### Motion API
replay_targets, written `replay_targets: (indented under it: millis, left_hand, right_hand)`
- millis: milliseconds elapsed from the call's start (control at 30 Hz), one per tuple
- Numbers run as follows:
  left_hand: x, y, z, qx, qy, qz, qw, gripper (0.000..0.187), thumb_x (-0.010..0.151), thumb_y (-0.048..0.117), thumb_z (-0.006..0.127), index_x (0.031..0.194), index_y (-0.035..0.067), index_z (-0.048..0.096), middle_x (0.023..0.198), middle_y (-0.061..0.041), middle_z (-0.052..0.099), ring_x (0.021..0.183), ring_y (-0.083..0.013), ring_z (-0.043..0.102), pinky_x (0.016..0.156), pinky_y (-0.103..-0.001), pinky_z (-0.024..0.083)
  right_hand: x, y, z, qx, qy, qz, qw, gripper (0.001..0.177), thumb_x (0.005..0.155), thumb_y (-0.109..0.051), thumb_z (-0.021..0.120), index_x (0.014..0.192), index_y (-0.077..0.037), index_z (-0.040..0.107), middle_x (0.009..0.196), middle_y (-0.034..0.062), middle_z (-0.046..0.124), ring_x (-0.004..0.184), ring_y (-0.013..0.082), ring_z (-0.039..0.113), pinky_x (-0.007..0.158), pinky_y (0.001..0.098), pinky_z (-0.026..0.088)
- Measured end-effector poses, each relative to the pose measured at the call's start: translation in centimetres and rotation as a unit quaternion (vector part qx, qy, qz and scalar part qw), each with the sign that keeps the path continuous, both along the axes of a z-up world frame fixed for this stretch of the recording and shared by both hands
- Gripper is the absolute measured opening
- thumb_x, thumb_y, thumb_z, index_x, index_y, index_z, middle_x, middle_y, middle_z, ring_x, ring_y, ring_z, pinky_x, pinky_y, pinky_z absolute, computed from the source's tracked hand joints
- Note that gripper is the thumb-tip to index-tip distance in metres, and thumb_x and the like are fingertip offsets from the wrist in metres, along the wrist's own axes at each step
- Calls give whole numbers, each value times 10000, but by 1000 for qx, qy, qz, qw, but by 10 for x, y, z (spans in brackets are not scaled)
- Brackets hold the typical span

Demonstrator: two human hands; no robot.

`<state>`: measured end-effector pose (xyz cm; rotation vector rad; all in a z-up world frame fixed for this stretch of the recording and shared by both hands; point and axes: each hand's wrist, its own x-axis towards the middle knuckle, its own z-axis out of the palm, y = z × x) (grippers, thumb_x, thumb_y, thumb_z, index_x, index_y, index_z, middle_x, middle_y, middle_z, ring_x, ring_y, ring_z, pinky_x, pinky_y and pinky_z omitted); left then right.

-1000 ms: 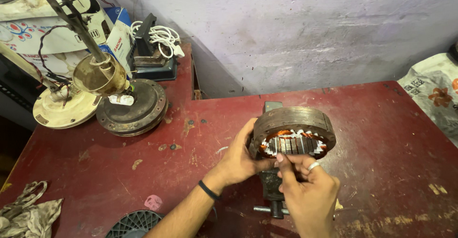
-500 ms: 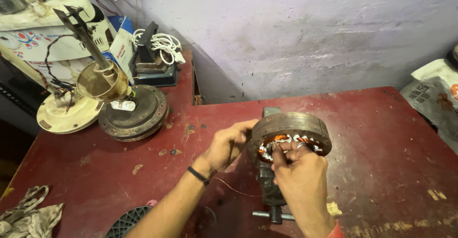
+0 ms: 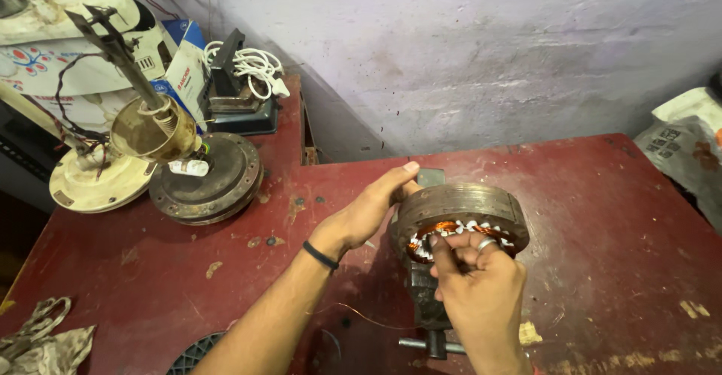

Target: The person works on a motor armature held in a bench vise, using hands to adjust and arrange copper windings and white insulating material within the slots. The person repeatedly rotates the armature to access different sections and continues to tuck and align the windings throughout the clip.

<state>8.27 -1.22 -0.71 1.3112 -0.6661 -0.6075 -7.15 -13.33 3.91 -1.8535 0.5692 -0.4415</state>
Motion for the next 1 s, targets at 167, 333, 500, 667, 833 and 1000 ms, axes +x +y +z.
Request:
replay_targets:
  millis: [167, 333, 500, 667, 833, 1000]
  left_hand:
    - [-1, 3, 9, 3, -43, 17, 999, 737, 1072, 582, 293, 911, 13, 732, 868, -17, 677, 892, -136, 546, 934, -321, 434]
    - [-5, 5, 22, 8, -9, -3, 1000, 730, 1051, 588, 289, 920, 42, 757, 831, -16, 669, 818, -141, 522, 807, -306, 423]
    - [-11, 0, 21, 72, 24, 23, 997, 691, 1043, 615, 345, 927, 61, 742, 811, 11, 592, 797, -132, 441, 734, -295, 357]
    - [-5, -4, 6, 33, 63, 32, 997, 516, 1016, 562, 460, 987, 93, 673, 941, 50, 601, 946, -103, 529, 926, -279, 423]
    - [10, 2, -10, -31, 50, 6, 998, 386, 1048, 384, 514, 949, 43, 663, 926, -6, 604, 958, -177, 527, 952, -353, 412]
    - [22, 24, -9, -51, 14, -102, 993, 495, 928, 290, 467, 1128, -57, 757, 1111, -112, 745, 976, -201, 587, 937, -355, 427]
  right_hand:
    - [-1, 0, -15, -111, -143, 4, 983, 96, 859, -54, 725, 819, 33, 716, 599, 24, 715, 508, 30, 635, 461, 213, 480]
    - [0, -1, -23, -139, -149, -19, 979, 112, 882, -27, 713, 797, 44, 692, 554, 67, 679, 469, 60, 550, 423, 251, 397]
    - [-1, 0, -13, -137, -96, -21, 986, 100, 868, -63, 729, 823, 27, 725, 583, 67, 718, 464, 83, 607, 431, 258, 443]
    - [-8, -1, -3, -117, -49, -3, 992, 155, 849, -173, 785, 893, -26, 769, 604, 66, 754, 512, 87, 698, 480, 257, 507]
    - [-27, 7, -8, -22, 20, -19, 999, 255, 786, -168, 839, 1013, -64, 788, 636, 107, 783, 469, 163, 699, 436, 302, 535]
    - [-46, 14, -28, 21, 51, 3, 998, 288, 756, -129, 850, 1031, -70, 791, 697, 111, 809, 539, 158, 769, 464, 313, 594]
